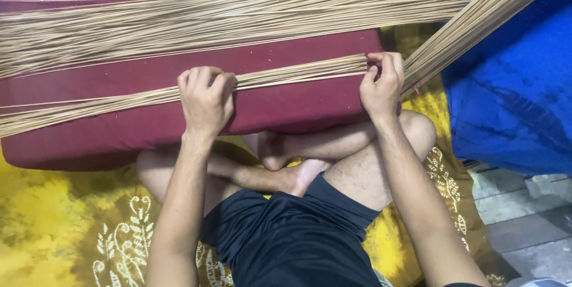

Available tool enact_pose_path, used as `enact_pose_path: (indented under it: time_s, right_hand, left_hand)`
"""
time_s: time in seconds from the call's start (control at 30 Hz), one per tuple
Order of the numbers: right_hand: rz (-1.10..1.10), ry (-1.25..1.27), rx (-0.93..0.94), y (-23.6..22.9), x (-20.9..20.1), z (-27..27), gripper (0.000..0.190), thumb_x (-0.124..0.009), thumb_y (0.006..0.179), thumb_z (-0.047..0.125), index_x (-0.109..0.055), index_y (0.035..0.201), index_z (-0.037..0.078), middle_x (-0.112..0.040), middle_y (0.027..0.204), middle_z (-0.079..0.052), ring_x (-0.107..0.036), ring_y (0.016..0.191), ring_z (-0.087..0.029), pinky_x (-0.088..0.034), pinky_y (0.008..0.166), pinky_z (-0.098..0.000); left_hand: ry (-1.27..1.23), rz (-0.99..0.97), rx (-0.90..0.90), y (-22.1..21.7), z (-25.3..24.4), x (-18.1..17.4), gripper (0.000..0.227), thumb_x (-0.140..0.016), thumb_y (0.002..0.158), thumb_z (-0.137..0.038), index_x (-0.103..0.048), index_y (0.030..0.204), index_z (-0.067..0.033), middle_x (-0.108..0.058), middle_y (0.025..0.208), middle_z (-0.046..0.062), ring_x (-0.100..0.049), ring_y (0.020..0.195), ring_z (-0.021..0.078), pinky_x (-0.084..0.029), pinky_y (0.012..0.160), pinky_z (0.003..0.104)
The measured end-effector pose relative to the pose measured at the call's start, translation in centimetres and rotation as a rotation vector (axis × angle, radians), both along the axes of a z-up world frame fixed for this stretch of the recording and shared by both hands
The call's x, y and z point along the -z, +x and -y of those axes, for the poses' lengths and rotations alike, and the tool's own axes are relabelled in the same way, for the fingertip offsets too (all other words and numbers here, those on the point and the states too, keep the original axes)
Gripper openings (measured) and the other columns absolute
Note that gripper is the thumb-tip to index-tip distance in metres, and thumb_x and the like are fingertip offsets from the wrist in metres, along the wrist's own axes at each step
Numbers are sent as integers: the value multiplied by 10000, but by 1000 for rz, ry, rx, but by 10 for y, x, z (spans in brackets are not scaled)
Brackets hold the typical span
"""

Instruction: Organizing and aligning thin wooden sticks into a bundle on a padded surface.

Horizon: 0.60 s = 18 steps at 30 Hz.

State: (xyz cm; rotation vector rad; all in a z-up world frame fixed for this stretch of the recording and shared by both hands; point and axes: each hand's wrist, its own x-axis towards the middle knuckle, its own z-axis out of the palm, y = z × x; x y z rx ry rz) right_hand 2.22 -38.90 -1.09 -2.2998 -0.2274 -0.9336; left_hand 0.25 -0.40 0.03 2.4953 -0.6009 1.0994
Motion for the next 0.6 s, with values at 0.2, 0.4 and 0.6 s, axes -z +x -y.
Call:
enact_pose_path:
  time_s: [0.2,0.4,0.6]
  right_hand:
    - [-9,-4,-15,-1,-1,1,320,-619,785,-158,-676,1019,53,-595,986,-96,-624,885,-342,-513,839,-435]
    - [-12,-20,-28,-2,-2,0,313,-625,785,-158,-686,1013,48,-601,984,-96,-626,902,-343,-513,844,-434]
    - [-12,-26,-42,-2,-2,0,307,-618,783,-153,-704,1004,43,-610,976,-107,-618,907,-350,-499,851,-447]
  left_hand:
    - [2,-21,-3,1,0,2,122,-786,895,-98,-708,909,-190,-609,913,-3,-635,903,220,-461,907,403]
    - [-3,-35,-13,1,-1,4,121,-794,856,-116,-705,905,-182,-609,904,4,-639,914,231,-459,919,419]
    - [-16,-82,-14,0,-1,4,89,-763,848,-138,-702,900,-177,-603,900,9,-630,920,232,-451,928,422]
